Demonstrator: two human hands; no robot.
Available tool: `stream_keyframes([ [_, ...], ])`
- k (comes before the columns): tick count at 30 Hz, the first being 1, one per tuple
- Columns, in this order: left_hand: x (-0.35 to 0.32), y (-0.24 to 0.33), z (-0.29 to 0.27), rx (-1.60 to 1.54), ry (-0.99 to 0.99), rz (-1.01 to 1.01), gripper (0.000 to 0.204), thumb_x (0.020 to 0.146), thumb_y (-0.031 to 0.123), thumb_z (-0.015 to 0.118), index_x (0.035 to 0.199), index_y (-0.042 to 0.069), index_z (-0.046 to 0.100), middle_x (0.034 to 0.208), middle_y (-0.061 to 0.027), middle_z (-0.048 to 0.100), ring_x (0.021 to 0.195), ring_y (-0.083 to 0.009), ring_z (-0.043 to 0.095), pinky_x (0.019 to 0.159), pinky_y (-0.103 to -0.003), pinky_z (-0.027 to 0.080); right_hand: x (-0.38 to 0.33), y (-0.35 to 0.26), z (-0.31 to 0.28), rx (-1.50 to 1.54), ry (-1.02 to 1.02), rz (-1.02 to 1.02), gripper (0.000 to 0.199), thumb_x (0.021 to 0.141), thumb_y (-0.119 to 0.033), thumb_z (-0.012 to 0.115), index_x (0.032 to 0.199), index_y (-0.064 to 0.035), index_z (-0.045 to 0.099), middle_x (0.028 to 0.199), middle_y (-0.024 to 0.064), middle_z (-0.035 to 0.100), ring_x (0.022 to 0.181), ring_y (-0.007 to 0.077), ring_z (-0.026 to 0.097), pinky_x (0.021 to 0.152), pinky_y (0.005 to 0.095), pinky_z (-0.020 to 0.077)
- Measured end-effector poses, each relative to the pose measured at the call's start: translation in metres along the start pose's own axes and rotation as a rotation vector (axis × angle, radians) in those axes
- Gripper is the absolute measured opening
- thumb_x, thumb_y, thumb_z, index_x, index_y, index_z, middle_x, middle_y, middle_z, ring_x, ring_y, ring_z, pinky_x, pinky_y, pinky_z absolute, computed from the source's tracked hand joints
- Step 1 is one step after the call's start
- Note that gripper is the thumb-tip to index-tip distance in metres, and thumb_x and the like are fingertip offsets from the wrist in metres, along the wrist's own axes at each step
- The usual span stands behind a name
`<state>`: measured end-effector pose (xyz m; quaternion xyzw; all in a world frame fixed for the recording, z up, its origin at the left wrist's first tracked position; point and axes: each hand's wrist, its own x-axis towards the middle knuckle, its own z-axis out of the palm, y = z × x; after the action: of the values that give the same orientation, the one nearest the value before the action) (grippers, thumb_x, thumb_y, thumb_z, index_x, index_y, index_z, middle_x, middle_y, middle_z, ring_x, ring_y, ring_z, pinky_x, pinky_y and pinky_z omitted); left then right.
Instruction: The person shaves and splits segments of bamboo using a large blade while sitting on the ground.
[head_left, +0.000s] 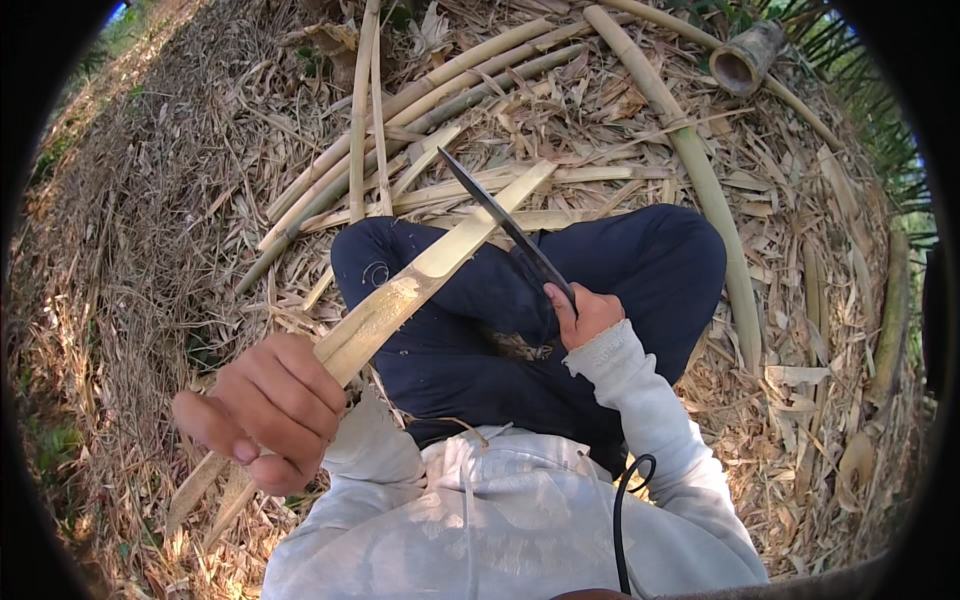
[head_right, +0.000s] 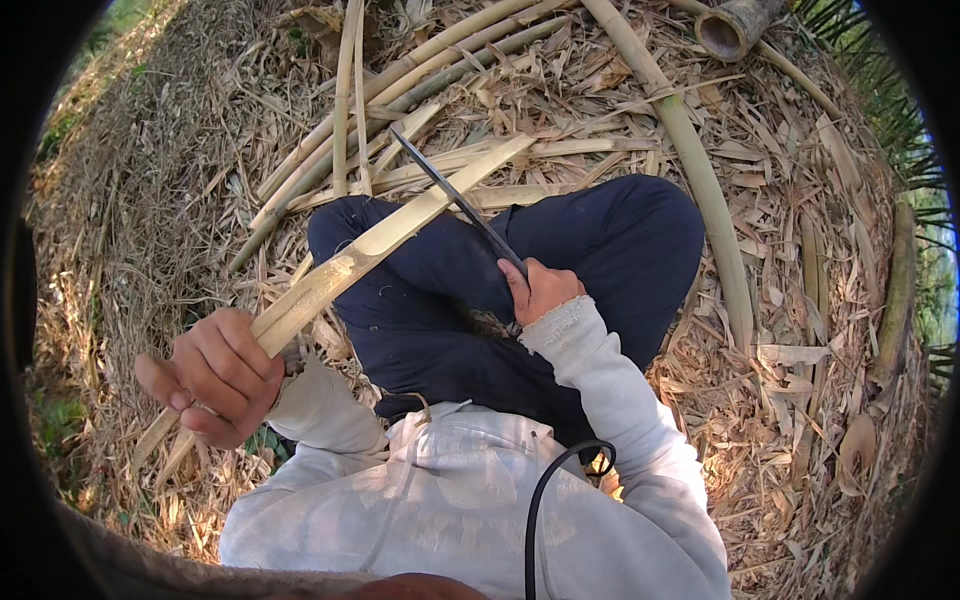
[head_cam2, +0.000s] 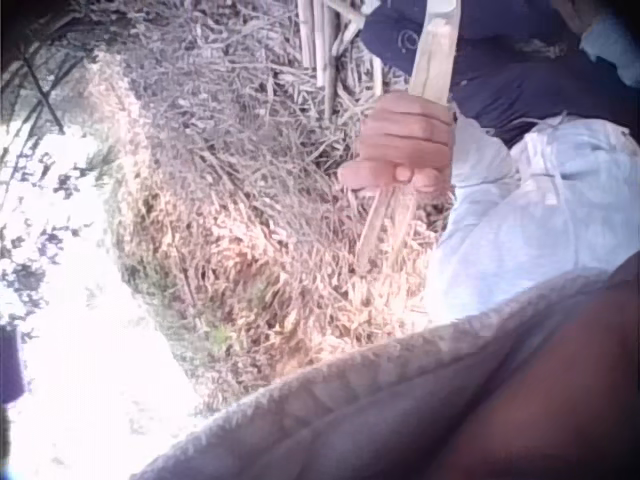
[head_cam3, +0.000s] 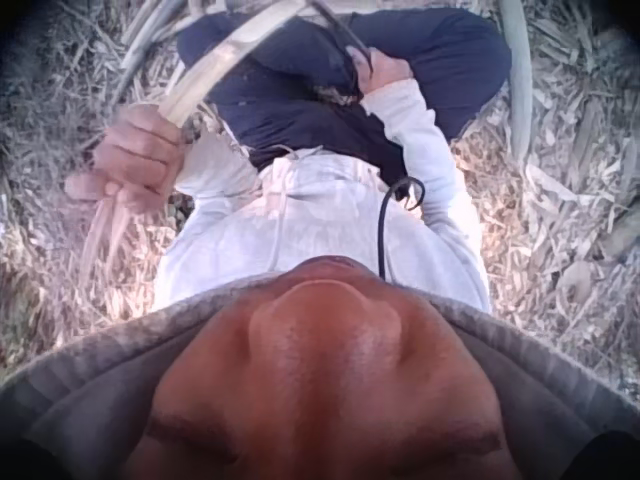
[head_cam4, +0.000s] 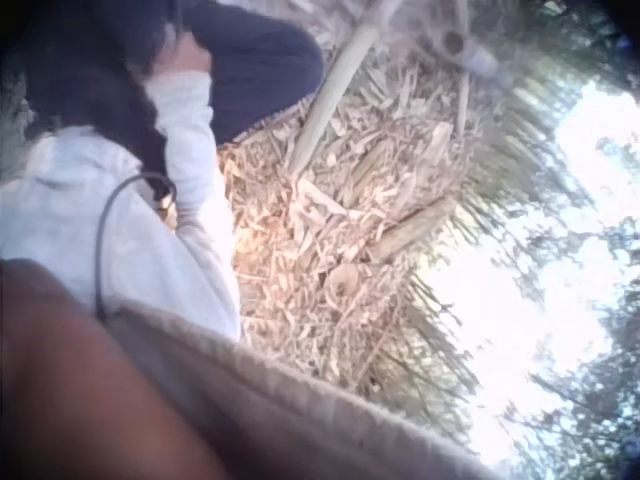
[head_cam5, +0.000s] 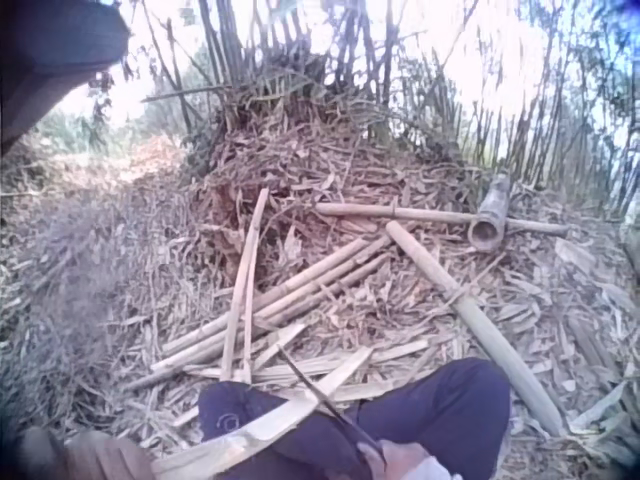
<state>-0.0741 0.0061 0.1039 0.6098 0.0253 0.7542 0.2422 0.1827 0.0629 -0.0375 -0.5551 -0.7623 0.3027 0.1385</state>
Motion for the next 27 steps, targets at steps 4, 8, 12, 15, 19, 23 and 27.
stream_keyframes([
  [4,0.007,0.006,-0.012,0.094,0.123,0.056,0.02,0.093,0.005,0.055,0.096,0.006,0.035,0.043,0.0007,0.047,0.031,-0.0059,0.04,0.03,-0.022,0.037,-0.001,-0.013,0.017,-0.101,0.156,-0.075,0.038,0.096,-0.038,0.056,0.077,-0.0047,0.059,0.061,0.0165,0.064,0.055,0.0365,0.065,0.05,0.0434,0.0526],
  [8,0.036,0.051,-0.005,0.133,0.048,0.141,0.02,0.092,0.009,0.059,0.096,0.008,0.039,0.044,0.0021,0.048,0.033,-0.0036,0.043,0.031,-0.02,0.037,-0.019,-0.045,0.015,0.014,0.202,-0.272,0.025,0.095,-0.025,0.061,0.082,-0.0027,0.062,0.062,0.0148,0.063,0.054,0.0323,0.064,0.05,0.0386,0.0507],
  [12,0.073,0.059,0.006,0.051,-0.127,0.153,0.011,0.09,0.009,0.059,0.091,0.008,0.048,0.045,0.0053,0.048,0.034,-0.0025,0.041,0.034,-0.019,0.04,-0.01,-0.069,0.021,0.22,0.285,-0.331,0.023,0.094,-0.022,0.061,0.088,-0.0004,0.062,0.064,0.0167,0.064,0.057,0.0334,0.064,0.05,0.0385,0.051],
  [15,0.075,0.053,0.007,0.115,-0.162,0.173,0.012,0.089,0.01,0.061,0.09,0.007,0.05,0.045,0.0052,0.049,0.034,-0.0028,0.043,0.035,-0.019,0.041,0.007,-0.073,0.026,0.266,0.302,-0.29,0.024,0.095,-0.023,0.06,0.088,0.0001,0.062,0.064,0.0174,0.063,0.057,0.0351,0.064,0.051,0.0395,0.0509],
  [19,0.07,0.038,0.004,0.197,-0.173,0.193,0.024,0.088,0.011,0.064,0.1,0.007,0.044,0.047,0.0012,0.052,0.034,-0.0062,0.048,0.033,-0.021,0.043,0.023,-0.074,0.027,0.258,0.286,-0.297,0.025,0.096,-0.024,0.059,0.089,0.0005,0.062,0.064,0.0183,0.063,0.058,0.0365,0.063,0.052,0.0408,0.0506],
  [23,0.069,0.019,-0.002,0.384,-0.148,0.09,0.027,0.092,0.015,0.058,0.11,0.008,0.04,0.054,0.0012,0.051,0.037,-0.0075,0.049,0.035,-0.021,0.044,0.021,-0.068,0.027,0.199,0.144,-0.22,0.026,0.096,-0.024,0.059,0.09,0.0009,0.062,0.066,0.0189,0.063,0.06,0.0366,0.064,0.052,0.0409,0.051],
  [27,0.059,0.011,-0.001,0.452,-0.006,0.014,0.025,0.097,0.024,0.048,0.113,0.007,0.04,0.058,-0.0004,0.043,0.037,-0.0098,0.039,0.041,-0.024,0.035,0.001,-0.067,0.038,0.331,0.199,-0.244,0.02,0.094,-0.02,0.062,0.091,0.0005,0.062,0.07,0.0179,0.065,0.061,0.0347,0.066,0.053,0.0391,0.0521],
])
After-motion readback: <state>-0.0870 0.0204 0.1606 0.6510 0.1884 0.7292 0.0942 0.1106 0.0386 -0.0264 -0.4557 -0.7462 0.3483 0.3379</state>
